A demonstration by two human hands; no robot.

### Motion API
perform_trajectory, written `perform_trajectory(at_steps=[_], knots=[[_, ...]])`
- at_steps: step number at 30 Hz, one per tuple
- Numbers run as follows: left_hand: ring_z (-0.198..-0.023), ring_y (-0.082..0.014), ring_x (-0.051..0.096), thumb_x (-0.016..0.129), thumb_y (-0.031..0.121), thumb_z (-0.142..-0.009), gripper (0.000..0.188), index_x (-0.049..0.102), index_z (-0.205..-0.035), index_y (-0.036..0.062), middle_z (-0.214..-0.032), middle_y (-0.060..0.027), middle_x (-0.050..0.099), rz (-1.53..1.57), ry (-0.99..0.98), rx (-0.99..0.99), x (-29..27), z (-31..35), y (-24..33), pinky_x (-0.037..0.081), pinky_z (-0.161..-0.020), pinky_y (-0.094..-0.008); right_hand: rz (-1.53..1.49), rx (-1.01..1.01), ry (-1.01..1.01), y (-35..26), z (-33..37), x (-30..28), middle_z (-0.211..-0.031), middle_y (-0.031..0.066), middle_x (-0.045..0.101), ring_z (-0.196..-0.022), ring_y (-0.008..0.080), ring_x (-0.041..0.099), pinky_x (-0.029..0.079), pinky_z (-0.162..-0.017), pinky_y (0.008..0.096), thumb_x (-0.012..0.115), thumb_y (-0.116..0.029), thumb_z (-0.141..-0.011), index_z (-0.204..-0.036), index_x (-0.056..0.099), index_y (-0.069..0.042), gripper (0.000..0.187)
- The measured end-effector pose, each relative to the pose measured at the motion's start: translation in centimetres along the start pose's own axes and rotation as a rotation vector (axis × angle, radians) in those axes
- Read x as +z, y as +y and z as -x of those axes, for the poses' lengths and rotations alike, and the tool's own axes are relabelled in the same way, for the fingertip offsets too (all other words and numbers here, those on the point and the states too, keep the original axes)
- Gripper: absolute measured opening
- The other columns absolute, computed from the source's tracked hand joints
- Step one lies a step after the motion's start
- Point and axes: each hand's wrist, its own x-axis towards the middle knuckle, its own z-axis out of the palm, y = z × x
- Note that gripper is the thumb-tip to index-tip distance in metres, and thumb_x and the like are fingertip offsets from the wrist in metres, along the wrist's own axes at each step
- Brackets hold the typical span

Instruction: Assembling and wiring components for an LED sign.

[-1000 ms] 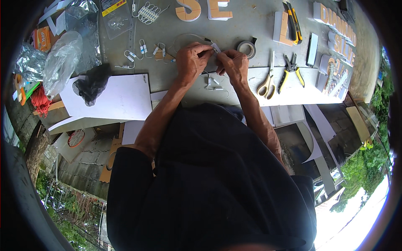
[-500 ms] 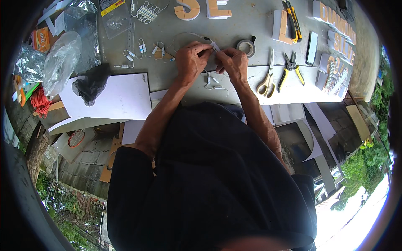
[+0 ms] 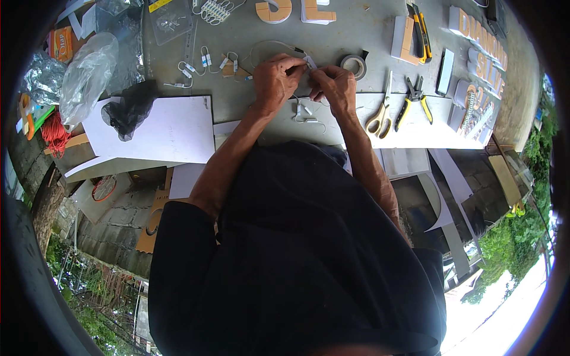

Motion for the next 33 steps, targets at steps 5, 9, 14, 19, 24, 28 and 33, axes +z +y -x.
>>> perform_trajectory(at_steps=[5,9,14,19,24,28,33], knots=[[-0.068,-0.0259,0.069,0.08,0.013,-0.077,0.011,0.077,-0.087,0.0106,-0.082,-0.0059,0.072,0.029,0.048,0.021,0.34,-0.01,-0.51,0.054,-0.062,-0.0343,0.015,-0.005,0.01,-0.01,0.02,0.23,-0.066,0.0117,0.07,-0.052,0.018,0.069,0.057,-0.047,0.0284,0.066,-0.014,-0.086,-0.086,0.072,0.009,0.024],[-0.068,-0.0266,0.069,0.08,0.013,-0.077,0.011,0.077,-0.087,0.0106,-0.081,-0.0062,0.072,0.012,0.04,0.027,0.36,-0.01,-0.53,0.054,-0.062,-0.0352,0.018,0.002,0.022,-0.07,0.03,0.27,-0.066,0.012,0.07,-0.051,0.018,0.069,0.057,-0.046,0.0284,0.066,-0.013,-0.086,-0.086,0.072,0.009,0.023],[-0.068,-0.0271,0.069,0.08,0.013,-0.077,0.011,0.077,-0.087,0.0102,-0.081,-0.0063,0.072,0.017,0.046,0.047,0.27,0.0,-0.44,0.053,-0.061,-0.0354,0.024,0.006,0.029,-0.24,0.07,0.39,-0.066,0.0121,0.069,-0.051,0.0183,0.069,0.057,-0.046,0.0283,0.067,-0.013,-0.085,-0.085,0.072,0.009,0.022],[-0.068,-0.027,0.069,0.079,0.012,-0.077,0.011,0.077,-0.087,0.0095,-0.081,-0.0063,0.072,0.008,0.038,0.037,0.27,0.04,-0.39,0.053,-0.062,-0.0353,0.011,0.012,0.027,-0.08,-0.1,0.37,-0.066,0.0121,0.069,-0.051,0.0186,0.069,0.057,-0.045,0.0283,0.067,-0.012,-0.085,-0.084,0.072,0.009,0.022],[-0.069,-0.0203,0.07,0.08,0.007,-0.079,0.013,0.078,-0.092,0.006,-0.083,-0.0085,0.073,-0.017,0.022,0.05,0.06,-0.04,-0.25,0.053,-0.062,-0.0304,0.017,0.022,0.029,-0.26,-0.17,0.42,-0.064,0.0118,0.069,-0.05,0.0188,0.068,0.057,-0.045,0.0282,0.067,-0.012,-0.084,-0.082,0.072,0.009,0.021],[-0.07,-0.0207,0.071,0.08,0.008,-0.079,0.013,0.078,-0.092,0.0063,-0.084,-0.0085,0.074,-0.008,0.007,0.019,0.1,-0.05,-0.2,0.054,-0.063,-0.0305,0.025,0.032,0.032,-0.33,-0.29,0.4,-0.064,0.0118,0.069,-0.05,0.019,0.069,0.057,-0.045,0.0281,0.067,-0.012,-0.083,-0.082,0.072,0.008,0.021],[-0.071,-0.0217,0.071,0.079,0.008,-0.079,0.013,0.078,-0.092,0.0066,-0.085,-0.0086,0.074,-0.012,0.009,0.04,0.02,-0.05,-0.16,0.054,-0.064,-0.0306,0.04,0.04,0.033,-0.49,-0.24,0.44,-0.065,0.0119,0.069,-0.051,0.0192,0.069,0.057,-0.046,0.0285,0.067,-0.011,-0.082,-0.081,0.072,0.008,0.021]])
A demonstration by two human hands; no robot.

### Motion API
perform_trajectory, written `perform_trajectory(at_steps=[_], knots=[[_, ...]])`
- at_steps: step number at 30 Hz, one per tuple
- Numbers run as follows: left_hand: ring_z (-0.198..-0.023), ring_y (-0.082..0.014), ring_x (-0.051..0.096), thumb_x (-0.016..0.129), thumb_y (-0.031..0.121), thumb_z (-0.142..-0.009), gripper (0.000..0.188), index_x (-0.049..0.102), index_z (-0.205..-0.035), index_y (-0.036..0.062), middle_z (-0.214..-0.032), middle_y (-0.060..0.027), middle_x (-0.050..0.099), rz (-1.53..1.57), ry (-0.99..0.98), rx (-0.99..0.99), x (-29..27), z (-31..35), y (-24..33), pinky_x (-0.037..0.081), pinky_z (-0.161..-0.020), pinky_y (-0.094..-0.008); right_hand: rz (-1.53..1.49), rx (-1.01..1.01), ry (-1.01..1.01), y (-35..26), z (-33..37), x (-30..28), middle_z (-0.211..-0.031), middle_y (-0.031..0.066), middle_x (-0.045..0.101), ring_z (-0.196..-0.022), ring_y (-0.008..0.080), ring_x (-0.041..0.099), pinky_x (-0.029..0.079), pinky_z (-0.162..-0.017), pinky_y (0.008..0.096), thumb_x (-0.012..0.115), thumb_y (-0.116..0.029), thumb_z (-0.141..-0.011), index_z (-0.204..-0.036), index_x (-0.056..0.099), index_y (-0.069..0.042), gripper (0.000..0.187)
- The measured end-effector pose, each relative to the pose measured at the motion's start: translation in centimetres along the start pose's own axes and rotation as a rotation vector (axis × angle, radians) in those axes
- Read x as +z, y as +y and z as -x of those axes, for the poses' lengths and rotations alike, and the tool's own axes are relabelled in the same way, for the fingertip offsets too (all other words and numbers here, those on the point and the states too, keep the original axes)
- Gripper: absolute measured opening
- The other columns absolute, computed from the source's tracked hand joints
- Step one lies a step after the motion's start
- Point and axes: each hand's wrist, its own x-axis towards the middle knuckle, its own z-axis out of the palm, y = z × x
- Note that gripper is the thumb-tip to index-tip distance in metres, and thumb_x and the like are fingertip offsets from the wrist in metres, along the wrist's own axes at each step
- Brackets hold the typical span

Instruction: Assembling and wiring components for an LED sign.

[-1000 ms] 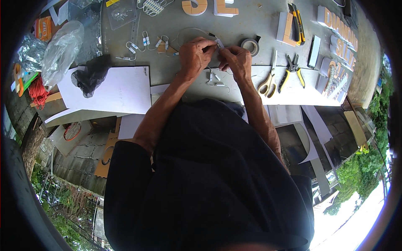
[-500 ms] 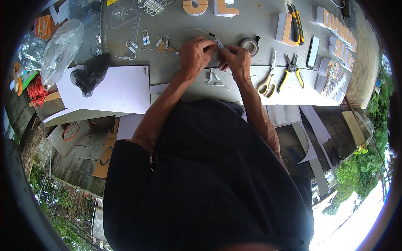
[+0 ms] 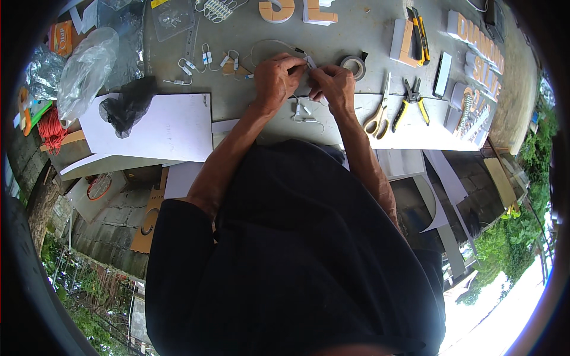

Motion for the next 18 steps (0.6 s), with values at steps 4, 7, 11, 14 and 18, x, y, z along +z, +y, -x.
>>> perform_trajectory(at_steps=[4,7,11,14,18], knots=[[-0.072,-0.0219,0.072,0.079,0.008,-0.079,0.014,0.078,-0.093,0.0065,-0.085,-0.0087,0.074,0.022,-0.003,-0.019,-0.04,0.04,0.09,0.054,-0.065,-0.0305,0.022,-0.004,-0.005,-0.13,0.11,0.02,-0.068,0.0127,0.069,-0.049,0.0173,0.066,0.055,-0.044,0.0281,0.068,-0.013,-0.085,-0.083,0.07,0.008,0.021],[-0.072,-0.0218,0.072,0.079,0.008,-0.079,0.013,0.078,-0.093,0.0063,-0.085,-0.0087,0.074,0.007,-0.002,-0.011,0.0,0.06,-0.01,0.055,-0.065,-0.0303,0.019,-0.001,-0.009,0.0,0.02,0.02,-0.067,0.0124,0.069,-0.049,0.0173,0.066,0.055,-0.044,0.0281,0.068,-0.013,-0.085,-0.083,0.07,0.008,0.021],[-0.072,-0.0214,0.071,0.078,0.008,-0.08,0.013,0.078,-0.093,0.0063,-0.085,-0.0084,0.074,0.014,-0.013,-0.041,0.01,0.1,0.16,0.054,-0.065,-0.0301,0.019,-0.008,-0.003,-0.08,0.16,0.04,-0.067,0.0121,0.068,-0.049,0.0175,0.066,0.055,-0.043,0.0282,0.069,-0.014,-0.085,-0.082,0.07,0.008,0.022],[-0.071,-0.0211,0.071,0.078,0.007,-0.08,0.013,0.078,-0.093,0.0064,-0.086,-0.0083,0.074,0.015,-0.011,-0.031,-0.04,0.1,0.1,0.054,-0.064,-0.0301,0.024,0.001,0.0,-0.19,0.14,0.12,-0.067,0.0121,0.068,-0.049,0.0176,0.066,0.054,-0.043,0.0283,0.069,-0.014,-0.085,-0.082,0.07,0.008,0.022],[-0.07,-0.0277,0.07,0.078,0.012,-0.078,0.01,0.077,-0.087,0.0099,-0.083,-0.0067,0.072,0.025,0.014,-0.012,0.21,0.1,-0.1,0.054,-0.063,-0.0351,0.037,0.016,-0.005,-0.45,0.13,0.06,-0.066,0.012,0.068,-0.049,0.0178,0.066,0.054,-0.043,0.0286,0.069,-0.013,-0.084,-0.082,0.07,0.008,0.021]])
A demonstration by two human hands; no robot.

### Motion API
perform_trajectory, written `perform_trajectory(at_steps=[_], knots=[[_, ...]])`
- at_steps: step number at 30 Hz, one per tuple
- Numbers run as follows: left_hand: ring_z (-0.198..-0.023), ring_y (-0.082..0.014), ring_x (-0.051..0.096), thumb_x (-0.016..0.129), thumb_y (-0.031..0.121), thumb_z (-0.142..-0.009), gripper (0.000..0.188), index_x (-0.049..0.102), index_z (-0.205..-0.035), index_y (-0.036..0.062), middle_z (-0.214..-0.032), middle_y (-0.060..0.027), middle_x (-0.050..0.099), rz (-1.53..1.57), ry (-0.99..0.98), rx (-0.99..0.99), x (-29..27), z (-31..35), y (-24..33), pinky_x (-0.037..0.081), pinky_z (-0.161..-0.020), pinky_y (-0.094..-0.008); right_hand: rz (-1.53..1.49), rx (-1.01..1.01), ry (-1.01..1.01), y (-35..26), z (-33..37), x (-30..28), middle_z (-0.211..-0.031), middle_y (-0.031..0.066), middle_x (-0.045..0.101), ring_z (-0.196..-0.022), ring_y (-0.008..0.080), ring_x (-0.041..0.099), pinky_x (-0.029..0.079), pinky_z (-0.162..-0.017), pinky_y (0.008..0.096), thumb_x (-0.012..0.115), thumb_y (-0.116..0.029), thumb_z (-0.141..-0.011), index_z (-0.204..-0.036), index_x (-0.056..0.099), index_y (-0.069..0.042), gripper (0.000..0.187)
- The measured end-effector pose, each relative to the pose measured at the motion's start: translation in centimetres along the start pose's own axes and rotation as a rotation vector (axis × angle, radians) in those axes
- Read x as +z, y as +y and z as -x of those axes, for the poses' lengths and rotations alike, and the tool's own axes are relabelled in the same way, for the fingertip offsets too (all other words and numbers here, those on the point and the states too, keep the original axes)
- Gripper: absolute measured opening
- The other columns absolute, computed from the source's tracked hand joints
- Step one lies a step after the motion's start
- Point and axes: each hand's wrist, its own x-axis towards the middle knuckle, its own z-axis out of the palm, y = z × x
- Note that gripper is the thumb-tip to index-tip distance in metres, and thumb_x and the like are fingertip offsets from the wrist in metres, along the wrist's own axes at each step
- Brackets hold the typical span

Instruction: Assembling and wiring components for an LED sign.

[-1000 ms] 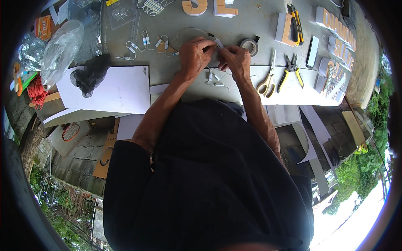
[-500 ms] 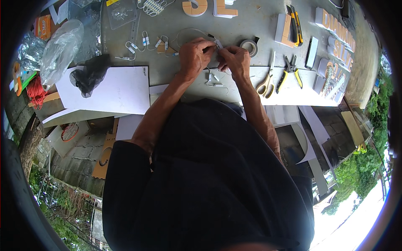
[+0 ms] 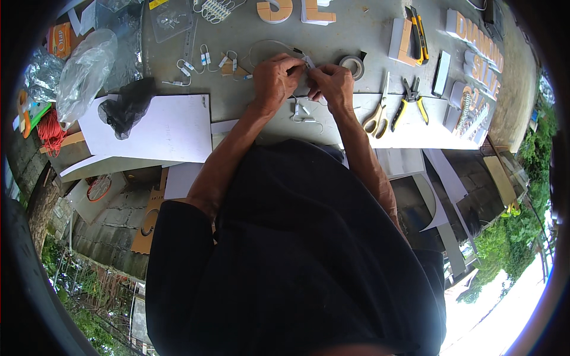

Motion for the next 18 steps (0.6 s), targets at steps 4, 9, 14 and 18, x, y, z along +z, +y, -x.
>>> perform_trajectory(at_steps=[4,9,14,18], knots=[[-0.069,-0.0279,0.07,0.078,0.011,-0.078,0.01,0.077,-0.087,0.0097,-0.082,-0.0067,0.072,0.017,0.015,0.008,0.08,0.03,0.03,0.054,-0.063,-0.0353,0.003,-0.005,0.001,0.03,-0.1,-0.04,-0.063,0.0112,0.069,-0.05,0.0184,0.069,0.057,-0.046,0.0278,0.066,-0.012,-0.083,-0.079,0.07,0.008,0.02],[-0.07,-0.0281,0.07,0.077,0.01,-0.077,0.01,0.077,-0.087,0.0097,-0.08,-0.0075,0.071,0.023,0.014,0.005,0.01,0.03,0.15,0.054,-0.063,-0.0359,-0.028,-0.013,0.01,0.37,-0.09,0.06,-0.064,0.0112,0.069,-0.05,0.0186,0.069,0.057,-0.046,0.028,0.067,-0.012,-0.082,-0.079,0.07,0.008,0.02],[-0.069,-0.0272,0.07,0.077,0.01,-0.077,0.01,0.076,-0.087,0.0087,-0.081,-0.0089,0.072,0.032,0.006,-0.001,-0.09,-0.1,-0.08,0.054,-0.063,-0.0348,-0.033,0.004,-0.012,0.49,-0.61,-0.01,-0.067,0.0132,0.068,-0.048,0.0185,0.066,0.054,-0.041,0.0285,0.07,-0.012,-0.085,-0.084,0.069,0.008,0.02],[-0.068,-0.0231,0.071,0.08,0.014,-0.079,0.019,0.074,-0.094,0.0035,-0.08,-0.0118,0.073,0.281,-0.018,-0.296,-0.42,0.07,-0.17,0.055,-0.064,-0.0337,-0.031,0.014,-0.003,-0.02,-0.19,0.14,-0.067,0.0141,0.068,-0.048,0.0191,0.066,0.054,-0.041,0.0291,0.071,-0.012,-0.085,-0.084,0.068,0.009,0.021]])
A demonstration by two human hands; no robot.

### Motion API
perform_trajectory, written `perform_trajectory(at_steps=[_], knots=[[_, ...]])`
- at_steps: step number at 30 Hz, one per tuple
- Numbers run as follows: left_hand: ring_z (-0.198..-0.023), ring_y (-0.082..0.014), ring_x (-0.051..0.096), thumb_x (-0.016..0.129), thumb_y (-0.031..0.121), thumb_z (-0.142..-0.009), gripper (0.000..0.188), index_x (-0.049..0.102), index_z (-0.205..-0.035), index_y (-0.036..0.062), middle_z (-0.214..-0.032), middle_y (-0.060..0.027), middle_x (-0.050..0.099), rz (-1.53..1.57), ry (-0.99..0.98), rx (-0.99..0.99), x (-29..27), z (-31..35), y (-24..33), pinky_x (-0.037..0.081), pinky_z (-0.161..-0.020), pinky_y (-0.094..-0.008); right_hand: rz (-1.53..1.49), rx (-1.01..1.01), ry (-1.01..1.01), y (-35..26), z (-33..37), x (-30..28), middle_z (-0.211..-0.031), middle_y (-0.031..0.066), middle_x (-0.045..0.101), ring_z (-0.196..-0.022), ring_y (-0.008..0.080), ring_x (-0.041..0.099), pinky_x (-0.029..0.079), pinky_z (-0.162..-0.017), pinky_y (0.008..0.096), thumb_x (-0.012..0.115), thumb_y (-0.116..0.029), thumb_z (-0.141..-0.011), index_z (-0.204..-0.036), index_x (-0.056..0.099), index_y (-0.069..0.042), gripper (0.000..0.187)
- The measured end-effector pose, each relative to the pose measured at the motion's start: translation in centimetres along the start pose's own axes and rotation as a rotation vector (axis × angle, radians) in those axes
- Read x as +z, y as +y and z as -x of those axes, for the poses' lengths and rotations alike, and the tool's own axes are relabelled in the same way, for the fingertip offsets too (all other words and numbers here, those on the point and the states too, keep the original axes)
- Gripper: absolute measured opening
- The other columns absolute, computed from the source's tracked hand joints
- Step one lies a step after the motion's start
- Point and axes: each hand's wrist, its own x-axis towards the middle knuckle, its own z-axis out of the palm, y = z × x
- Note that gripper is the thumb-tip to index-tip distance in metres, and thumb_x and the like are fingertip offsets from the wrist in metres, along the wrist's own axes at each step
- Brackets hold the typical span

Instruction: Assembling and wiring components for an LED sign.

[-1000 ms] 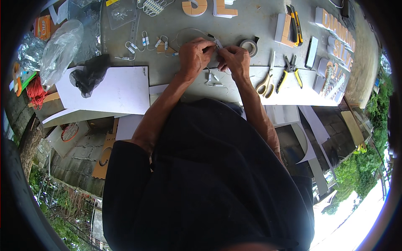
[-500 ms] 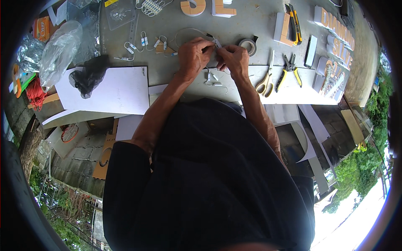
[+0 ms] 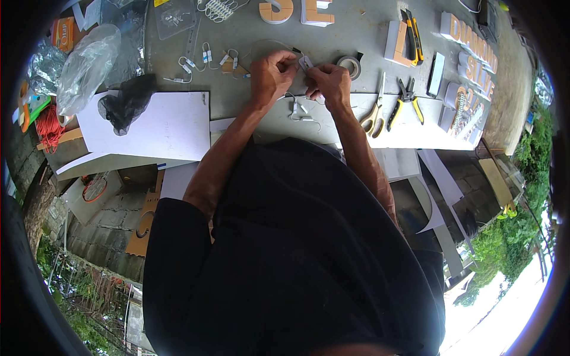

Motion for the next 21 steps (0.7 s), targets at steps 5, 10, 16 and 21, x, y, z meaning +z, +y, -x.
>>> perform_trajectory(at_steps=[5,10,16,21], knots=[[-0.068,-0.0234,0.071,0.084,0.021,-0.076,0.032,0.072,-0.099,0.0015,-0.078,-0.0126,0.073,-0.174,-0.003,0.053,0.2,-0.6,0.5,0.056,-0.064,-0.0351,0.001,-0.001,-0.03,0.4,-0.4,-0.5,-0.066,0.014,0.069,-0.05,0.0199,0.069,0.057,-0.044,0.0289,0.07,-0.012,-0.082,-0.082,0.07,0.01,0.022],[-0.068,-0.0259,0.071,0.085,0.026,-0.074,0.036,0.071,-0.095,0.002,-0.078,-0.0126,0.072,-0.332,0.01,0.062,0.5,-1.1,1.1,0.055,-0.064,-0.036,0.005,-0.009,-0.036,0.4,-0.7,-0.4,-0.067,0.0146,0.069,-0.051,0.0206,0.069,0.057,-0.044,0.0293,0.071,-0.013,-0.084,-0.081,0.069,0.011,0.025],[-0.068,-0.0224,0.072,0.087,0.03,-0.073,0.035,0.073,-0.093,0.0047,-0.078,-0.0102,0.074,-0.373,0.037,0.096,0.8,-1.2,1.0,0.055,-0.063,-0.0341,-0.002,-0.02,-0.06,0.6,-1.1,-0.8,-0.068,0.0151,0.07,-0.051,0.0212,0.069,0.056,-0.043,0.03,0.071,-0.014,-0.084,-0.082,0.069,0.01,0.024],[-0.074,-0.0243,0.073,0.087,0.032,-0.073,0.034,0.074,-0.092,0.0066,-0.081,-0.0096,0.075,-0.458,0.0,0.081,0.7,-1.6,0.9,0.056,-0.067,-0.0349,0.01,0.005,-0.258,0.4,-1.2,-2.5,-0.076,0.0155,0.07,-0.056,0.0217,0.07,0.058,-0.049,0.0303,0.07,-0.02,-0.091,-0.086,0.069,0.009,0.03]])
